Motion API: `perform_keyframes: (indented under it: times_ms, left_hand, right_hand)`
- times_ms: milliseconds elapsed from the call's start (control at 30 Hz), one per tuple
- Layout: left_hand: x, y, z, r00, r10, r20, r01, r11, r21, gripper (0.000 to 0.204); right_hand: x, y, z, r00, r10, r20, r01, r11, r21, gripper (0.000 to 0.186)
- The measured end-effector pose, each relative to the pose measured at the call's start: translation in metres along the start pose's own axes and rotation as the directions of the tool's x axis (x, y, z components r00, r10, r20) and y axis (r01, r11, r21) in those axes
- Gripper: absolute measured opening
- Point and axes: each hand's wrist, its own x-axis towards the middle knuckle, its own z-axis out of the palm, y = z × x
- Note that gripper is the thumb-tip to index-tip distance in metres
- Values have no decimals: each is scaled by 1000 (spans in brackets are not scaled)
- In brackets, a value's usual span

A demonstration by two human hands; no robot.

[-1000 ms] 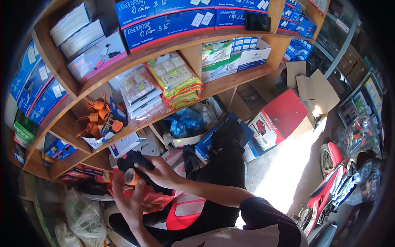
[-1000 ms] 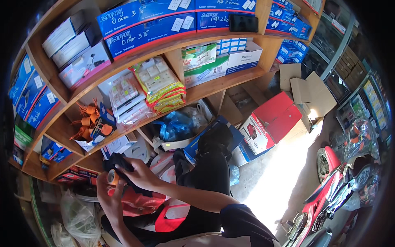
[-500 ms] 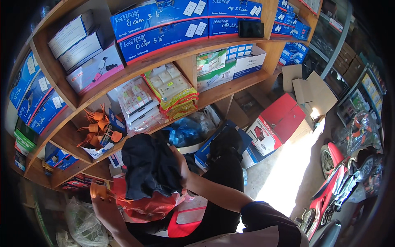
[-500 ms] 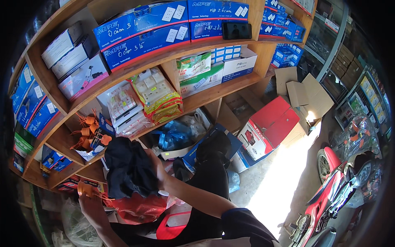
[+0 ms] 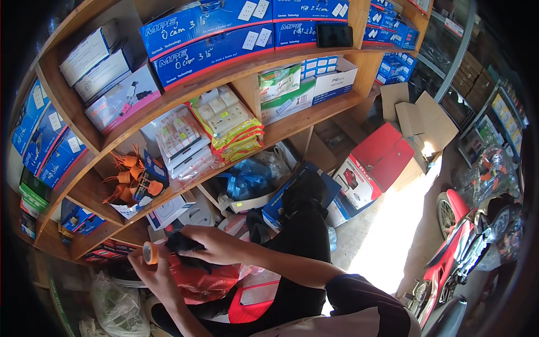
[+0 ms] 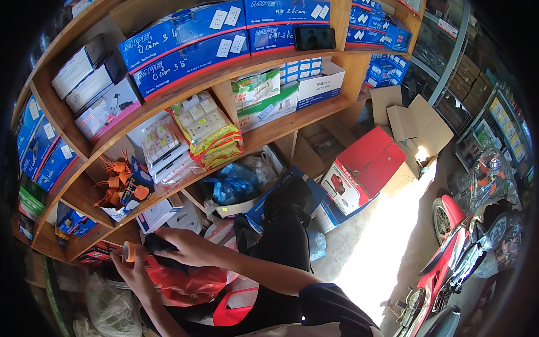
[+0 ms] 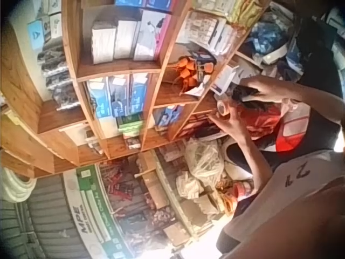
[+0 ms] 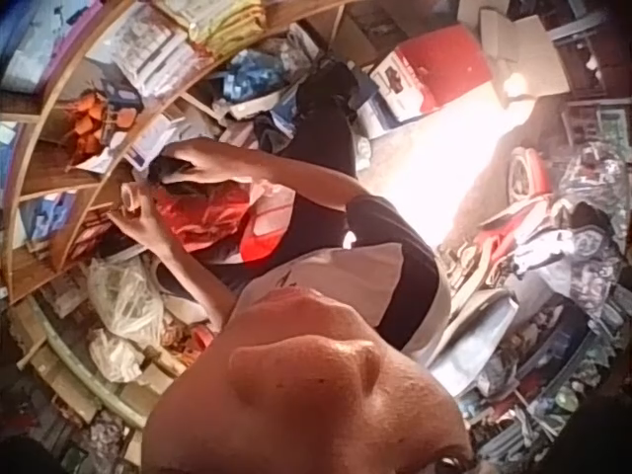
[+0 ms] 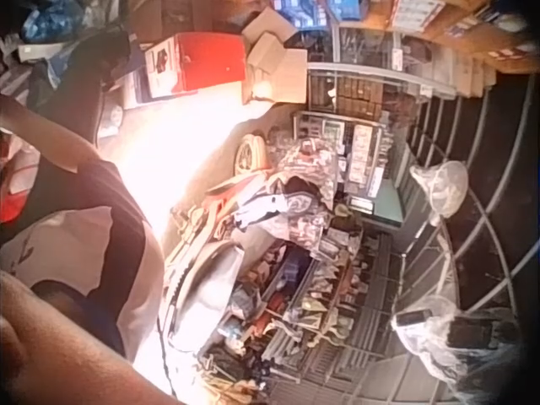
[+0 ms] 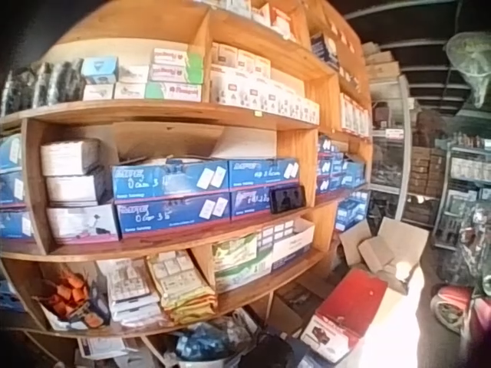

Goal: The recorder is sitting on the floor of a storage area, removing an orange plastic component from a black cloth bag and inspecting it.

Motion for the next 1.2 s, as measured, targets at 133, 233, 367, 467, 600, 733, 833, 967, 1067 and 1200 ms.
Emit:
perform_keyframes:
  times_ms: [133, 233, 367, 467, 600, 733, 833, 967, 1067, 1200]
  left_hand:
    - [7, -2, -28, 999, 5, -37, -1, 996, 94, 38]
    - [6, -1, -36, 996, -3, 87, -10, 990, 143, 43]
    - [4, -5, -25, 995, -61, 75, 47, 985, 165, 42]
    - [7, -8, -18, 985, 171, -7, -169, 979, 115, 42]
    - [10, 0, -20, 1000, 15, 13, -16, 989, 150, 38]
    - [1, 11, -13, 996, 68, 61, -77, 985, 157, 34]
    - [-7, 14, -8, 995, 82, 62, -89, 988, 128, 33]
    - [-4, 15, -21, 960, 98, 263, -87, 995, -53, 36]
    - [-2, 14, -35, 941, 50, 335, -44, 999, -24, 37]
    - [-2, 10, -36, 973, 34, 227, -48, 997, 58, 35]
  right_hand:
    - [5, 4, -8, 972, 45, -231, -34, 998, 52, 34]
    - [6, 1, -18, 947, 219, -233, -116, 914, 389, 58]
    - [1, -8, -17, 976, 139, 167, -209, 813, 543, 73]
    - [2, -10, 10, 950, -133, 284, -61, 810, 584, 62]
    - [-3, -2, 34, 981, -190, 35, 182, 968, 173, 59]
    - [-7, 2, 41, 996, -81, -21, 82, 996, 43, 37]
    - [-11, 2, 41, 990, -108, -88, 111, 994, 26, 24]
    - [-10, 3, 45, 981, -185, -65, 190, 979, 70, 24]
    - [-6, 6, 47, 977, -195, -82, 205, 970, 129, 27]
    - [-1, 8, 44, 957, -217, -192, 245, 960, 137, 28]
